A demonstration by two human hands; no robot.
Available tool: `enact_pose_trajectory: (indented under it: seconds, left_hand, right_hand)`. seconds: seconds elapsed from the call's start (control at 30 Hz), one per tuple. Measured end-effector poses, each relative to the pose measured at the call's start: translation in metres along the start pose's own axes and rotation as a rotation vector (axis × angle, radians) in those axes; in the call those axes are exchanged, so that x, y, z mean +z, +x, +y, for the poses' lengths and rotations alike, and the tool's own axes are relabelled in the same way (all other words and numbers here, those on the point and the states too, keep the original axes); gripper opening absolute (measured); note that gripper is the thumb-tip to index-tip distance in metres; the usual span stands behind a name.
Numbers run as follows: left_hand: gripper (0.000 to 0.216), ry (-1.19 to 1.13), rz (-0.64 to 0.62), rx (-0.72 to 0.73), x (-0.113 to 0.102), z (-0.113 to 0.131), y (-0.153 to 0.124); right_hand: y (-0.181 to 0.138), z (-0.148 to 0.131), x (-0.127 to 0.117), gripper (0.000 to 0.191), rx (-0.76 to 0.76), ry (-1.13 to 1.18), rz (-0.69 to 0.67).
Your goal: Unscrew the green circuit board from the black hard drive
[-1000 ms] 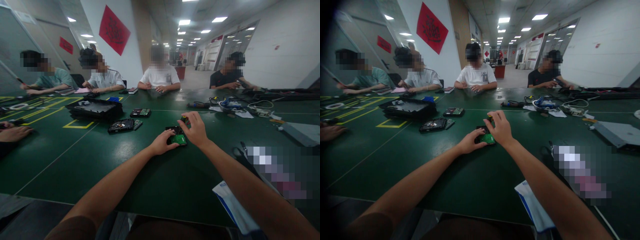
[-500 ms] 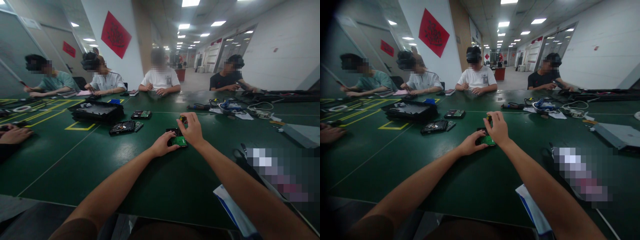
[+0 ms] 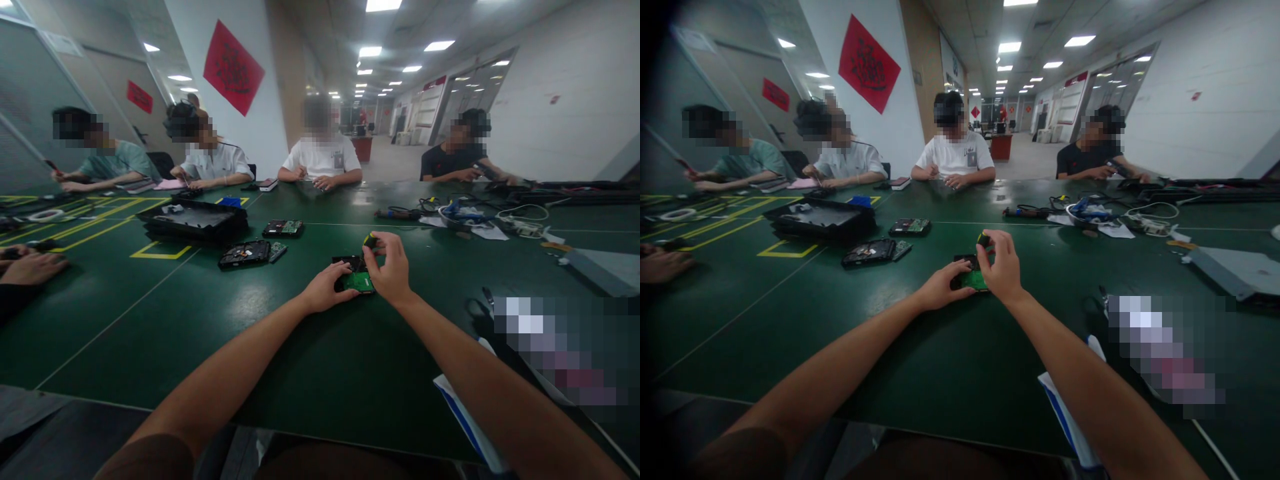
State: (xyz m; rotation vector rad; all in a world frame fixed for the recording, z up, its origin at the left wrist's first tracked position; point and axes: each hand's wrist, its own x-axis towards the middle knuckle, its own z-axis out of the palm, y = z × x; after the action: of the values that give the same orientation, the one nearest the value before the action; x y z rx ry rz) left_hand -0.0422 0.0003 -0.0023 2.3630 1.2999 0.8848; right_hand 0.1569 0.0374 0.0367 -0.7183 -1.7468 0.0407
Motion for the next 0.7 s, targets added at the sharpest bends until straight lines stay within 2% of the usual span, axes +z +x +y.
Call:
enact_pose_trajectory:
  seconds: [0.23, 0.4, 0.7]
  left_hand:
    - [0.065, 0.000, -0.001, -0.002, 0.001, -0.003, 0.000]
    - [0.066, 0.006, -0.007, -0.005, 0.000, -0.002, 0.000]
    - [0.063, 0.018, -0.005, -0.004, 0.002, -0.004, 0.000]
  right_hand:
    - [-0.003, 0.002, 0.001, 0.044, 0.015, 0.037, -0.066]
    - [0.000, 0.001, -0.005, 0.042, -0.024, -0.041, -0.064]
    - [-0.001, 0.007, -0.009, 0.047, 0.000, -0.042, -0.061]
